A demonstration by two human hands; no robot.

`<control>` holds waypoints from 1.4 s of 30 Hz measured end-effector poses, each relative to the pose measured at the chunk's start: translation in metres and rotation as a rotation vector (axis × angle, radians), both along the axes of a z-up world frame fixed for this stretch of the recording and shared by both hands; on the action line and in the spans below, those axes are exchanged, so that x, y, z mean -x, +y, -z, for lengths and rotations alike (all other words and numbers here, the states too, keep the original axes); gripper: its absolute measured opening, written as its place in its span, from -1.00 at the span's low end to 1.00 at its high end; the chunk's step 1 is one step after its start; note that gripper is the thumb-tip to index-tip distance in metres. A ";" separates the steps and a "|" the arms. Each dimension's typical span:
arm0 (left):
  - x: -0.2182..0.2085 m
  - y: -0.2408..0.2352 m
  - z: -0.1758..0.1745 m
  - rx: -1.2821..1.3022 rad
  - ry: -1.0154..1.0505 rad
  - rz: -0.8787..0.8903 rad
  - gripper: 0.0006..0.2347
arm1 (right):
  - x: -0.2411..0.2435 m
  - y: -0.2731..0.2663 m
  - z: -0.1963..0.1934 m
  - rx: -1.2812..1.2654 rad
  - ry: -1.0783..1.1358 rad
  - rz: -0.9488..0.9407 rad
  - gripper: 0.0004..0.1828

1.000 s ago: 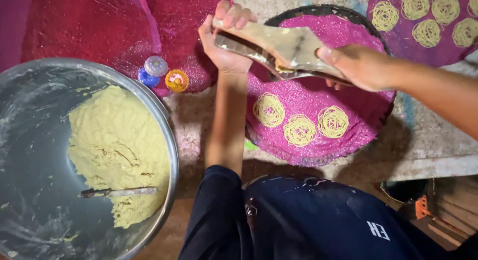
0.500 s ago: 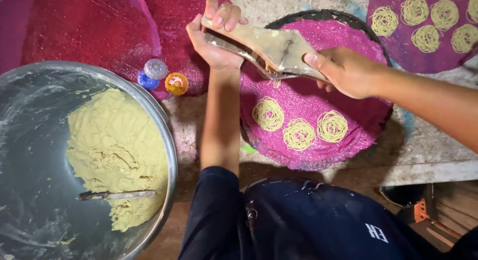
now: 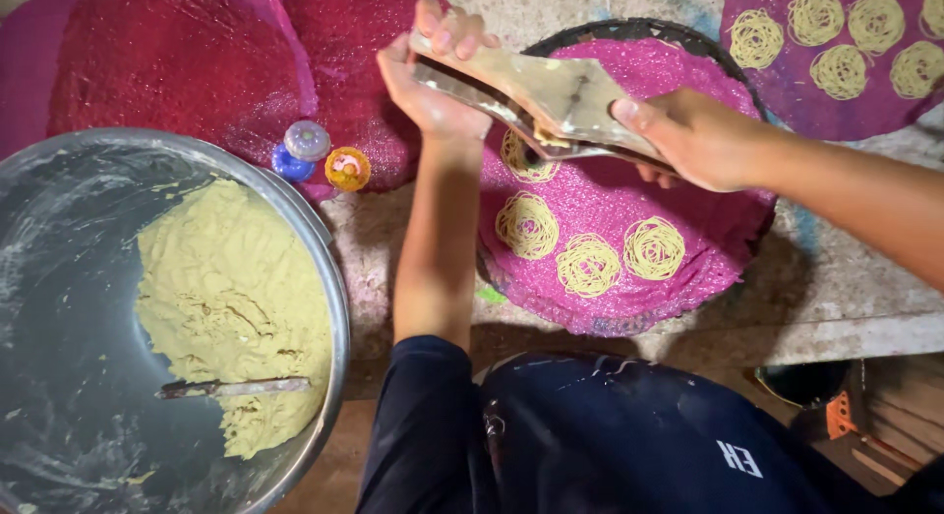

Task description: The person uses a wooden dough press to extrude yellow dough into spiral shapes onto a pink mat. They repeatedly scoop dough from a metal bowl, load the press, and squeeze out spirals, then reload the press from the bowl.

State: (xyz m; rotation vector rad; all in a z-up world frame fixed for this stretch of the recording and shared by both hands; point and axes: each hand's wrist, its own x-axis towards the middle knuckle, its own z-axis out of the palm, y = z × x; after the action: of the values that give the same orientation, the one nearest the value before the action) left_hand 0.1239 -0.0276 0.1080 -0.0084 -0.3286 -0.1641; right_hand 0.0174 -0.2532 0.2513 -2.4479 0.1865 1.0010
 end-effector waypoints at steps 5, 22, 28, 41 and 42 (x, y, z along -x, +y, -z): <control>-0.005 -0.025 -0.006 0.044 -0.060 -0.024 -0.80 | -0.011 -0.022 -0.001 0.007 -0.113 0.002 -0.33; 0.036 0.012 0.088 -1.595 -0.252 0.015 -0.45 | -0.018 -0.054 0.060 -0.207 -0.334 0.016 -0.35; 0.076 0.017 0.062 -1.860 -0.223 -0.344 -0.62 | 0.009 -0.089 0.058 -0.427 -0.257 0.148 -0.44; 0.084 -0.067 -0.008 0.036 0.085 0.134 -0.65 | 0.079 -0.075 0.031 0.015 0.011 0.014 -0.31; 0.081 -0.065 -0.002 0.019 0.094 0.114 -0.64 | 0.080 -0.067 0.031 0.020 -0.026 -0.005 -0.29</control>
State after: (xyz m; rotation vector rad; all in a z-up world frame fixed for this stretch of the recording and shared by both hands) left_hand 0.0432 -0.0922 0.1101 -0.0535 -0.2362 -0.2729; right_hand -0.0629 -0.3197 0.2206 -2.4794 0.1828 0.9728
